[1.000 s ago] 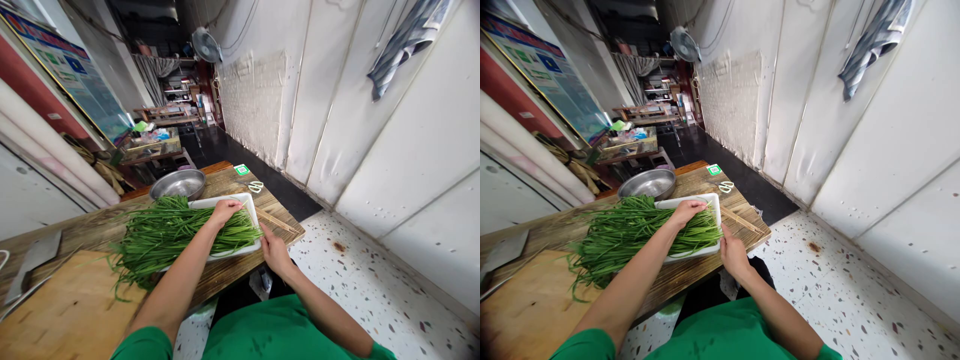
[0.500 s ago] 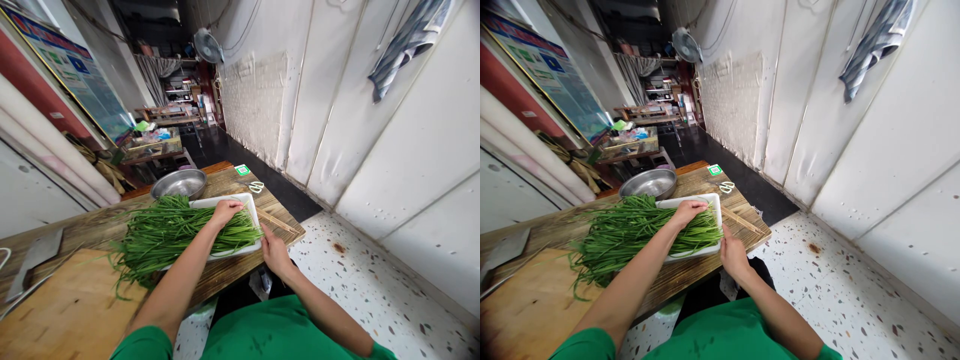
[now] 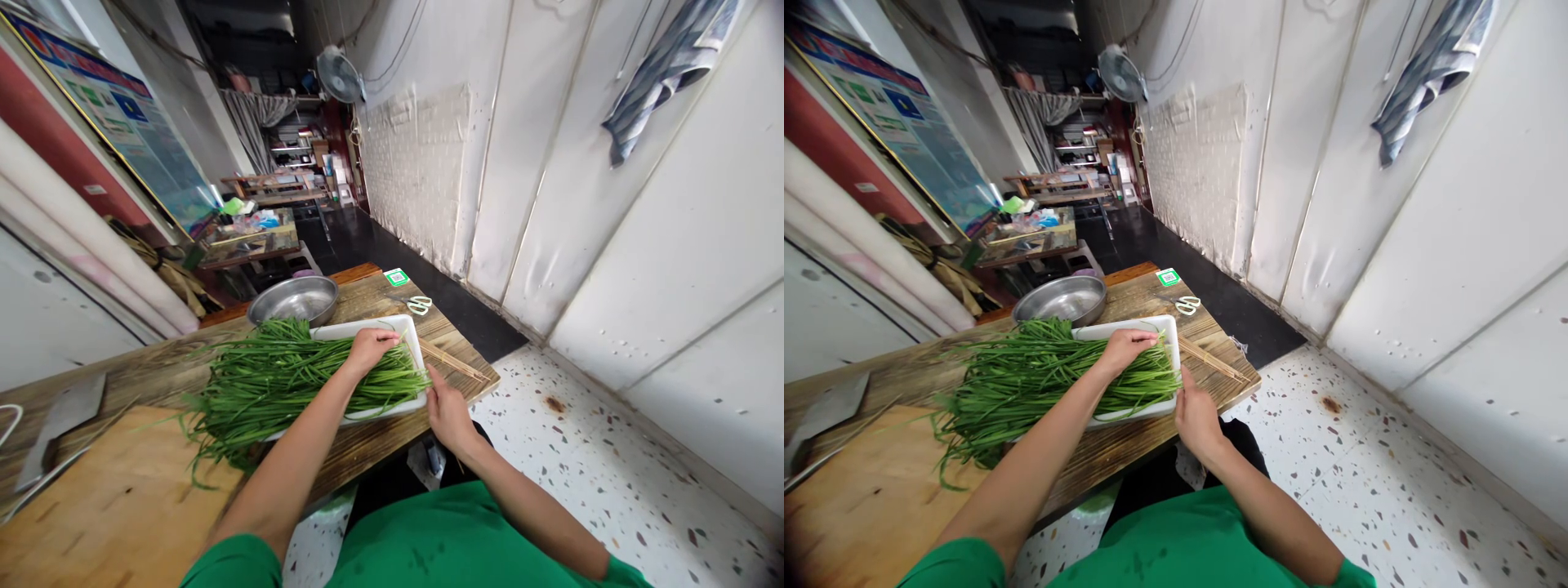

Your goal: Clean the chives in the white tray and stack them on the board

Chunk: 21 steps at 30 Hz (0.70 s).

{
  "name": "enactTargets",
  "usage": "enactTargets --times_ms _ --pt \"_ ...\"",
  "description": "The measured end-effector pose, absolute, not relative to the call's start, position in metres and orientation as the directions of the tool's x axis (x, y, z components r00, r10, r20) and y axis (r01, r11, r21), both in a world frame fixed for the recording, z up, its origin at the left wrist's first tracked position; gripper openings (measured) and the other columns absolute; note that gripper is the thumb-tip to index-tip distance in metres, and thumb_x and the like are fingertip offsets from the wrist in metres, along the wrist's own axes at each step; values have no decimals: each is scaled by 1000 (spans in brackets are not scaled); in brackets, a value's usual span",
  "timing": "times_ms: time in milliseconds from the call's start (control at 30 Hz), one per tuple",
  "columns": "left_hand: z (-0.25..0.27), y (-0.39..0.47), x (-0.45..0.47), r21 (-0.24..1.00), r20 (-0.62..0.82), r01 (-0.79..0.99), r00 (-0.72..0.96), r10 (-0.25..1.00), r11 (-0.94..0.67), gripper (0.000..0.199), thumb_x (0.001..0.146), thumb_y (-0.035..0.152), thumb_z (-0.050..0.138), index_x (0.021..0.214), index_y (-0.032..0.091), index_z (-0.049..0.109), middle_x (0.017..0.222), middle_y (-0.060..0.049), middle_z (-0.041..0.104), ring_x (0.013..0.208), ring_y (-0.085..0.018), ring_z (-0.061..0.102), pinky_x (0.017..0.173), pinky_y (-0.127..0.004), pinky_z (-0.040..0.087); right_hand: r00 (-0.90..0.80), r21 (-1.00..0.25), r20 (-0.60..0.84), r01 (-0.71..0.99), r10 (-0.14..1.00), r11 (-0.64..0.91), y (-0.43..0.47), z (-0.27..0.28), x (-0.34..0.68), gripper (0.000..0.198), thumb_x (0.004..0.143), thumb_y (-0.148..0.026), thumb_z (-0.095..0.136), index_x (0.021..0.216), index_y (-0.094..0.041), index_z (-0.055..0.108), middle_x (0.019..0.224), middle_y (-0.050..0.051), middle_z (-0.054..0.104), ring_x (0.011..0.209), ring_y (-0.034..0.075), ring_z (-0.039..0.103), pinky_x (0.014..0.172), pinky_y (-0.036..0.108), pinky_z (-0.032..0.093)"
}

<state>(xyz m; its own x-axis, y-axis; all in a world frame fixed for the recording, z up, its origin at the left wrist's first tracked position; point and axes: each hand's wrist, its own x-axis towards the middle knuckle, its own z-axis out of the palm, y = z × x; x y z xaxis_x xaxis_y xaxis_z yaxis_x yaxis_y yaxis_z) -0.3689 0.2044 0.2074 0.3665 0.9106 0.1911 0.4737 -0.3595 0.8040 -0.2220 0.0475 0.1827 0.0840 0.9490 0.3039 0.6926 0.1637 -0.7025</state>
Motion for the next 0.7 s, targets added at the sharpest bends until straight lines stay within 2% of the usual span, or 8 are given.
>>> enactTargets --times_ms 200,367,533,700 --pt "208 197 -368 792 189 464 432 882 -397 23 66 33 61 82 19 70 84 -4 69 80 -19 61 79 -29 43 98 -708 325 685 941 173 50 177 -223 45 84 -16 31 127 -8 36 81 10 66 66 18 62 64 28 48" --pt "214 180 -366 760 188 413 599 779 -501 19 68 29 60 81 21 70 83 -3 69 80 -18 61 79 -28 42 118 -712 303 688 945 142 60 175 -220 50 84 -18 32 132 -6 29 75 9 66 60 18 61 60 28 48" --pt "223 171 -367 725 201 339 729 655 -600 18 69 27 59 82 22 70 85 -3 68 84 -18 60 82 -28 41 73 -724 322 661 944 196 65 178 -218 49 83 -17 34 132 -11 32 93 10 65 76 18 63 71 27 47" --pt "218 180 -367 788 115 417 622 774 -452 24 69 31 58 86 21 70 89 -4 68 83 -20 61 79 -28 42 86 -741 319 644 944 192 63 176 -217 48 84 -18 33 132 -12 33 91 9 66 73 17 63 69 27 48"
